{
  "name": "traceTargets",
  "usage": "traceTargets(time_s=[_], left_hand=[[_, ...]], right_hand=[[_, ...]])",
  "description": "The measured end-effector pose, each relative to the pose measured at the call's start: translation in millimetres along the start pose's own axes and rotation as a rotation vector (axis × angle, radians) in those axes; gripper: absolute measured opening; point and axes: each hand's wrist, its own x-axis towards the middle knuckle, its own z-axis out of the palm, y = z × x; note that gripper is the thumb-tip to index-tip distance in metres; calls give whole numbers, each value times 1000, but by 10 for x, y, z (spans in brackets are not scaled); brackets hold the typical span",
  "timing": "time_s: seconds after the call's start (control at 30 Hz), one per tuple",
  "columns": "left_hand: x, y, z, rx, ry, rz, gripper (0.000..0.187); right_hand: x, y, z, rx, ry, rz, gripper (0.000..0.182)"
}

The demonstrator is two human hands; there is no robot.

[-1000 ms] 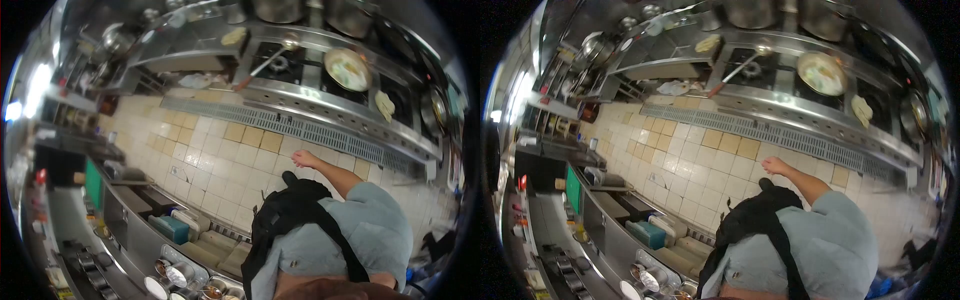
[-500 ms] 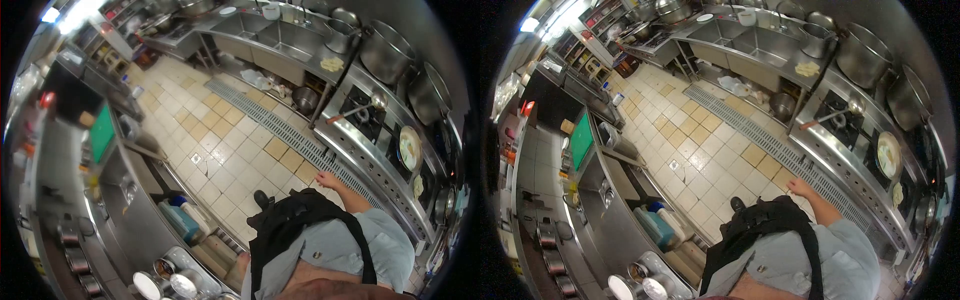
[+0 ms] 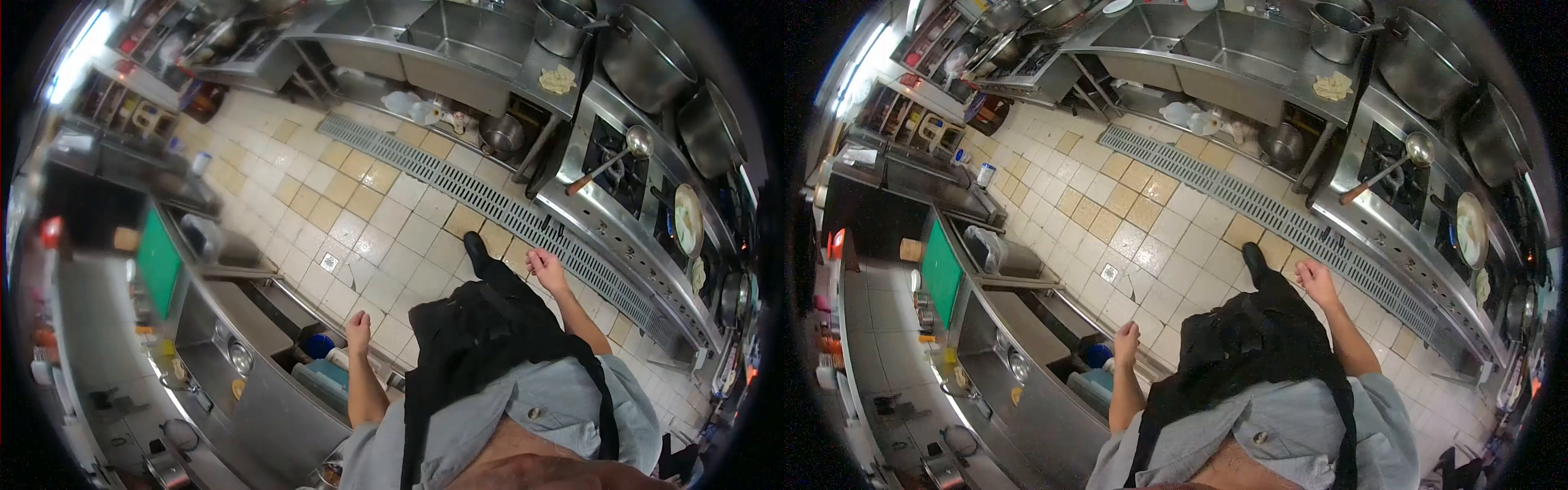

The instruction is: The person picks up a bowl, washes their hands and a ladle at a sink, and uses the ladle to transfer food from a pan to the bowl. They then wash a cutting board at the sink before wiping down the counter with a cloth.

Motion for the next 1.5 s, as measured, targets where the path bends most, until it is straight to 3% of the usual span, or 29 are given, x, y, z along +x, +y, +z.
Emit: traceTargets(time_s=[0.1,0.17,0.3,0.47,0.57,0.6,0.63,0.7,0.83,0.9,0.97,1.0,1.03,1.07,1.1,1.13,1.17,1.23,1.37,1.4,1.5], left_hand=[[310,390,165,10,-33,-4,40],[551,553,196,117,-171,-33,42],[791,585,140,91,-96,-26,44],[470,463,110,-79,145,-212,36],[450,-966,204,-254,160,-416,32],[341,-1201,226,-9,137,-345,30],[302,-1217,290,230,110,-269,29],[280,-1160,489,229,35,-339,29],[858,-954,487,114,-97,-324,31],[1349,-741,235,4,-162,-264,32],[1938,807,-296,162,-117,-484,38],[2544,-128,-437,101,-71,-587,41],[2925,227,-607,231,-17,-321,40],[3314,576,-805,313,-18,-295,40],[3665,1120,-968,503,49,-128,30],[4096,1351,-1124,508,35,-222,44],[4522,1563,-1260,550,34,-114,43],[5038,2781,-1347,678,27,-50,37],[6139,3976,-754,419,240,354,37],[6195,4414,-470,339,158,382,38],[6239,5570,620,167,-157,504,39]], right_hand=[[191,107,92,123,122,30,27],[352,221,154,179,196,84,27],[914,356,288,332,246,225,25],[2315,-245,557,339,93,231,26],[3370,-693,797,108,-92,163,28],[3659,-881,901,-6,-150,151,30],[3919,-1062,1012,-17,-163,154,30],[4410,-1432,1283,-116,-255,-140,32],[4833,-2160,1824,-8,-281,-58,31],[4806,-2247,2054,-28,-183,-140,28],[4721,-2275,2222,-49,-163,-176,28],[4687,-2316,2277,-71,-158,-171,27],[4651,-2346,2328,-92,-170,-163,26],[4631,-2402,2348,-116,-153,-191,26],[4640,-2459,2349,-133,-135,-218,25],[4663,-2468,2327,-103,-62,-207,24],[4708,-2483,2290,-73,23,-194,24],[4770,-2552,2159,16,98,-185,24],[4784,-2806,1934,64,393,-122,25],[4825,-2579,1841,-6,468,-223,24],[4807,-2681,1671,184,564,-163,23]])
